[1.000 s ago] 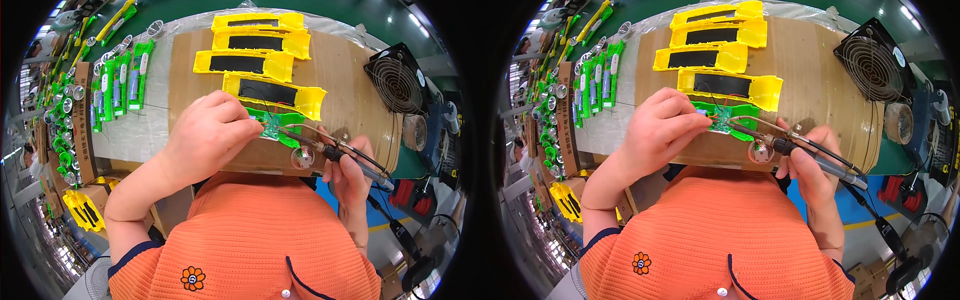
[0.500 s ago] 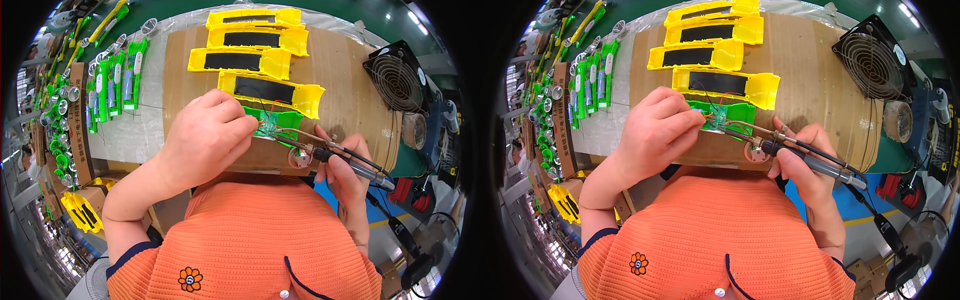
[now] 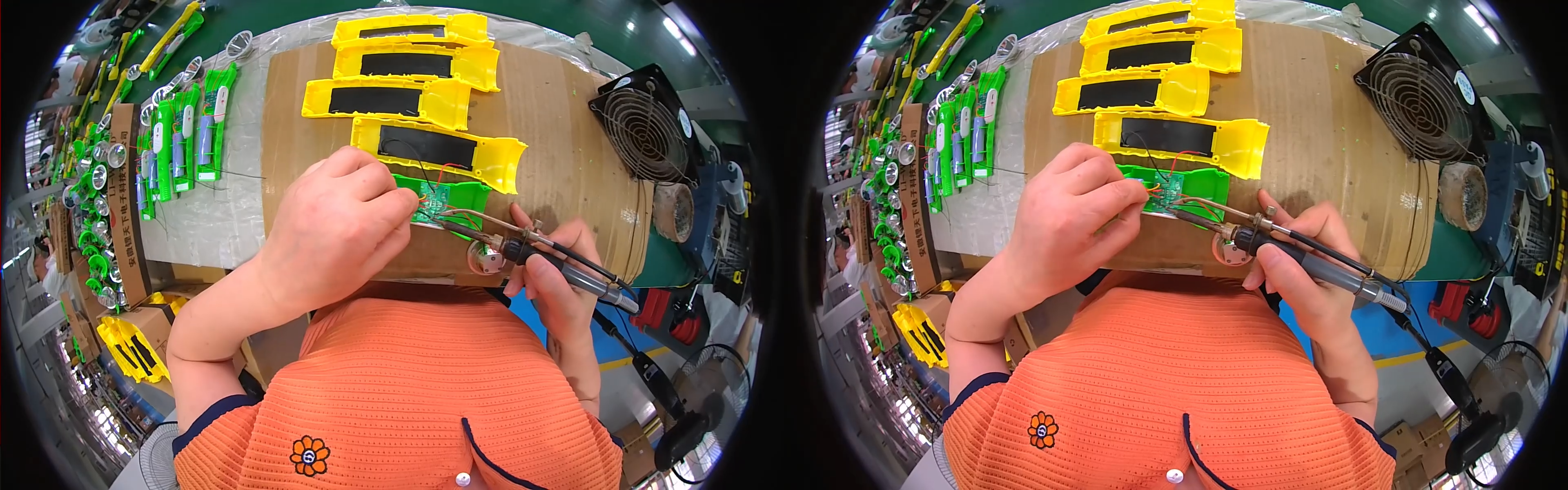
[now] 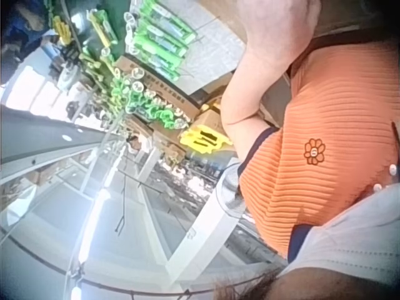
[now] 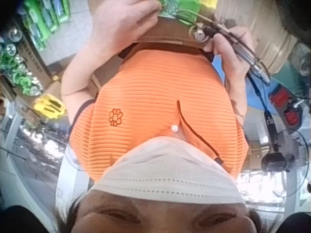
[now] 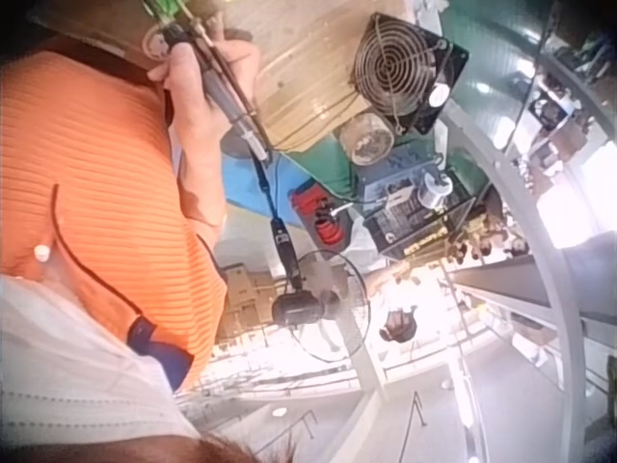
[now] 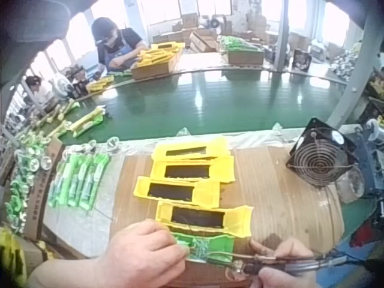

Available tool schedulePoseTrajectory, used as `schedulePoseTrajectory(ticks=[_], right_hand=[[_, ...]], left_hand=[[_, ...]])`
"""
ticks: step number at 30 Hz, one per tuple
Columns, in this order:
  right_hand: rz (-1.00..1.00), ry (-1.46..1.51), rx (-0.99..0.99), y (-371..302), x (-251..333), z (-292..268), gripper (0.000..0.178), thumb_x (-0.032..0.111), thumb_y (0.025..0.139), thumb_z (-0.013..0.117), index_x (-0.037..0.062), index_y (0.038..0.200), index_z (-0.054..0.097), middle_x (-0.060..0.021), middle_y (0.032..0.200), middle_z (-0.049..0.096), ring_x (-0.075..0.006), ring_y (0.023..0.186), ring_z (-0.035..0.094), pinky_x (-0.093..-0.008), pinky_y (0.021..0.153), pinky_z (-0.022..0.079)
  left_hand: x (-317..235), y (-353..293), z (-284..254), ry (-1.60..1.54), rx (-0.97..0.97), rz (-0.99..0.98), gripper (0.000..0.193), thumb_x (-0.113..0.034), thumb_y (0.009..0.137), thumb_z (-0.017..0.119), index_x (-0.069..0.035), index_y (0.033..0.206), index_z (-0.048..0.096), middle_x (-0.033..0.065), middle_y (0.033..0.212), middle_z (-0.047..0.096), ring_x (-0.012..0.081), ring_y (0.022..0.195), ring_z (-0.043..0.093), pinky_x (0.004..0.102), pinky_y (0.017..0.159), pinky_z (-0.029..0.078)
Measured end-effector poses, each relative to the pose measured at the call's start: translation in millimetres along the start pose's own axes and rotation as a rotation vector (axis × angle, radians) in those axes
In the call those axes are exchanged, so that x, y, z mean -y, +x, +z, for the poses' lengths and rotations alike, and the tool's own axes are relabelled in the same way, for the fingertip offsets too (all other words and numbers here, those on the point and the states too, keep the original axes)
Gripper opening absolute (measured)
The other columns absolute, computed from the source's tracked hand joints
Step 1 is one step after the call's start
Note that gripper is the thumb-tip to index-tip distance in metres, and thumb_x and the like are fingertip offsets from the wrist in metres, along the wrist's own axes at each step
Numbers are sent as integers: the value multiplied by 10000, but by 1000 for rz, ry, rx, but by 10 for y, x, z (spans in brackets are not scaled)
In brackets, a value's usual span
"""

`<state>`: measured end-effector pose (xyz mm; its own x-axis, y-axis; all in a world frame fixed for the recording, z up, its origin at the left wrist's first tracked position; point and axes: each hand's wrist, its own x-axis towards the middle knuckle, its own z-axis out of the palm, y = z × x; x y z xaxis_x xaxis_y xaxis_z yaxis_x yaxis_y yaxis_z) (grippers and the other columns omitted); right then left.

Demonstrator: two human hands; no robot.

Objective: Soldering electronic components and wires into yellow solar-powered flashlight casings on an assembly line.

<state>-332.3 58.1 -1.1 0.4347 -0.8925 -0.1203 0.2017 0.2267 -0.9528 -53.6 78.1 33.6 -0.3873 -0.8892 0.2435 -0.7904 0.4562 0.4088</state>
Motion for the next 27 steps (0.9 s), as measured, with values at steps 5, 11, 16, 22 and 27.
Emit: schedulePoseTrajectory(ticks=[5, 11, 16, 22, 27], right_hand=[[-14, 8, -6, -23, 2, 16, 197, -44, 887, 588, 46, 955, 427, -39, 664, 613, -128, 624, 656, -526, 1194, 280], [-2, -4, -14, -34, -8, 23, 202, -38, 887, 592, 49, 962, 426, -40, 666, 615, -131, 627, 659, -535, 1201, 263], [22, 58, -138, -35, 61, -22, 217, -26, 877, 594, 55, 948, 405, -8, 569, 509, -159, 533, 617, -572, 1185, 290], [-198, 54, -260, 121, 50, -262, 171, 124, 938, 585, 64, 912, 426, -7, 564, 424, -152, 496, 500, -553, 1112, 402], [-153, 143, -354, 121, -2, -252, 170, 158, 987, 520, 127, 862, 409, 25, 570, 351, -113, 574, 458, -497, 1142, 365]], left_hand=[[-32, 16, -25, -16, 1, -19, 180, -25, 717, 751, -63, 881, 687, 54, 806, 609, 270, 822, 608, 365, 696, 525], [-35, 14, -7, -21, -10, -25, 186, -19, 714, 749, -61, 882, 683, 55, 811, 611, 272, 827, 611, 369, 707, 530], [-17, -11, -4, -11, -20, -15, 183, -20, 717, 747, -58, 883, 680, 56, 810, 610, 273, 828, 612, 370, 713, 532], [-63, 40, -110, 4, 9, -38, 201, -58, 732, 772, -63, 915, 689, 72, 862, 617, 293, 893, 614, 384, 748, 532], [102, 314, -233, 195, -71, -12, 291, -18, 787, 720, -64, 1073, 688, 117, 1043, 619, 322, 1011, 602, 413, 844, 516]])
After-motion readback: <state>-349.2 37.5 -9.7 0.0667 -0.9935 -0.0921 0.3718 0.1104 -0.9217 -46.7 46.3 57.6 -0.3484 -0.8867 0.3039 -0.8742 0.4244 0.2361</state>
